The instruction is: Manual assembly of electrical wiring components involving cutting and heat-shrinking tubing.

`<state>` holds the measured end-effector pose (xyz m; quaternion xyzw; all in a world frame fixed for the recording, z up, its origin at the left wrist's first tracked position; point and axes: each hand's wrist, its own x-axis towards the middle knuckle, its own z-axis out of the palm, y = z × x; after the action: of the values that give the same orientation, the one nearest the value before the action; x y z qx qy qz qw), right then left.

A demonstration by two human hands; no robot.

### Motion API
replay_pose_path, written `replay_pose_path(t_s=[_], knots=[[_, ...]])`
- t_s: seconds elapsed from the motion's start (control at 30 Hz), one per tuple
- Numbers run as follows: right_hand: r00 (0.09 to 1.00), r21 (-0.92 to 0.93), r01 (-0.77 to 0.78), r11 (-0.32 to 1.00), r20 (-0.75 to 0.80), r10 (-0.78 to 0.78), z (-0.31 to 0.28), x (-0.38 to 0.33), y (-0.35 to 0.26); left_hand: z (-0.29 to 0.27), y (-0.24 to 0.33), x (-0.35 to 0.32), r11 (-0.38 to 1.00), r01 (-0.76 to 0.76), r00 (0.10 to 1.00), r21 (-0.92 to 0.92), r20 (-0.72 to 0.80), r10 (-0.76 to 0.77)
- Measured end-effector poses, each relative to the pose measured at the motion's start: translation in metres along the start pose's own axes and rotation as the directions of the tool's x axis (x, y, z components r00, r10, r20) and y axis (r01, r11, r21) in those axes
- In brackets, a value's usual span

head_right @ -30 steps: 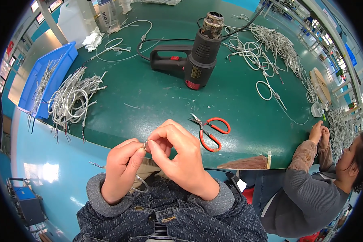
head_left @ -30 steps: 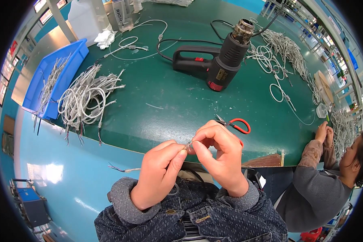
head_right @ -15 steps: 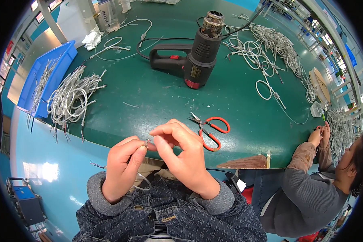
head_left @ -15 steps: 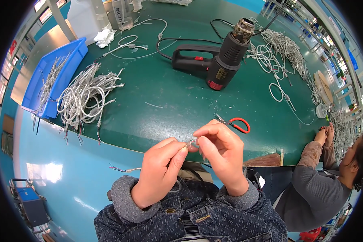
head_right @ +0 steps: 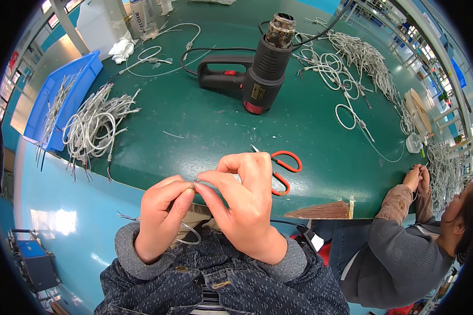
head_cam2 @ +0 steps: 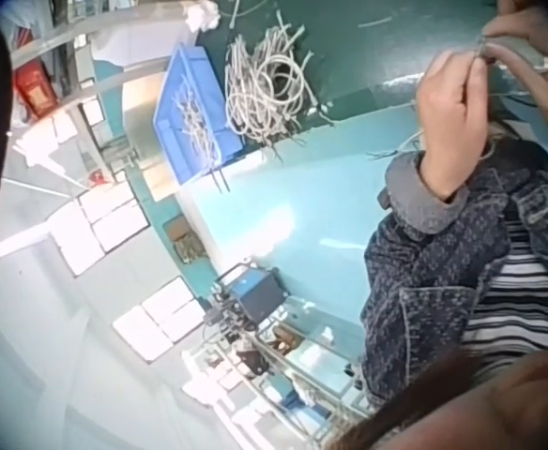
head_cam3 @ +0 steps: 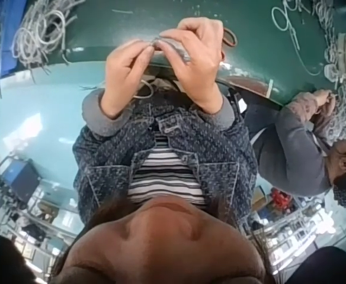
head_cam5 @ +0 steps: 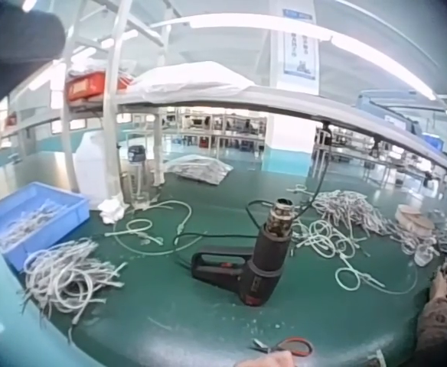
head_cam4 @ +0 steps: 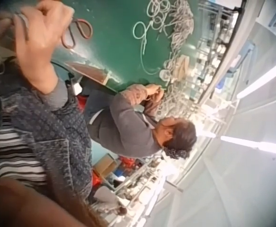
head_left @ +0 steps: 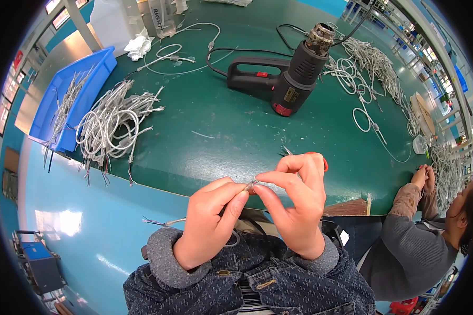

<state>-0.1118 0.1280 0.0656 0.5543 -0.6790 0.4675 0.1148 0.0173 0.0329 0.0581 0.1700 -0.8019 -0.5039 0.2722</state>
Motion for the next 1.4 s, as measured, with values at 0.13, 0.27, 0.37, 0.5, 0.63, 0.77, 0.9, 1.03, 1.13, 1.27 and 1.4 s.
replay_pose_path(t_s=[0.13,0.27,0.37,0.5,0.63,0.77,0.9,1.03,1.13,1.27,1.4], knots=[[0.998,-0.033,0.042,0.999,-0.047,-0.043,0.004,-0.002,0.001,0.001,-0.001,-0.001,1.000,-0.005,1.000,-0.001,-0.013,0.005],[0.995,-0.093,0.077,0.993,-0.059,-0.083,0.004,-0.003,-0.004,0.001,-0.003,-0.002,1.000,-0.026,0.999,-0.008,-0.021,0.025],[0.992,-0.116,0.112,0.987,-0.050,-0.119,0.005,-0.004,-0.005,-0.001,-0.001,-0.002,0.999,-0.031,0.999,0.020,0.009,0.031],[0.983,-0.101,0.171,0.980,-0.043,-0.176,0.007,-0.007,-0.003,0.000,-0.001,-0.003,0.999,-0.050,0.999,0.020,-0.008,0.050],[0.975,-0.079,0.209,0.975,-0.054,-0.214,0.009,-0.008,-0.003,0.002,-0.002,-0.004,0.998,-0.063,0.998,-0.001,-0.021,0.063],[0.964,-0.099,0.252,0.963,-0.058,-0.258,0.011,-0.009,0.000,0.004,-0.003,-0.004,0.998,-0.063,0.997,-0.030,-0.044,0.061],[0.953,-0.137,0.292,0.947,-0.047,-0.300,0.009,-0.011,0.006,0.004,-0.004,-0.003,0.998,-0.055,0.998,-0.026,-0.011,0.055],[0.961,-0.110,0.265,0.958,-0.048,-0.271,-0.001,-0.009,0.006,0.004,0.000,-0.001,0.998,-0.030,0.999,-0.062,-0.040,0.028],[0.981,-0.010,0.183,0.983,-0.063,-0.183,-0.009,-0.015,0.009,-0.003,0.003,0.001,0.997,-0.007,1.000,-0.082,-0.020,0.006],[0.964,0.018,0.146,0.989,-0.227,-0.138,-0.006,-0.023,0.026,-0.004,0.009,0.007,0.993,-0.052,0.998,-0.103,-0.032,0.049],[0.969,-0.002,0.110,0.994,-0.223,-0.108,-0.012,-0.024,0.034,-0.007,0.016,0.019,0.987,-0.144,0.989,-0.067,-0.033,0.142]])
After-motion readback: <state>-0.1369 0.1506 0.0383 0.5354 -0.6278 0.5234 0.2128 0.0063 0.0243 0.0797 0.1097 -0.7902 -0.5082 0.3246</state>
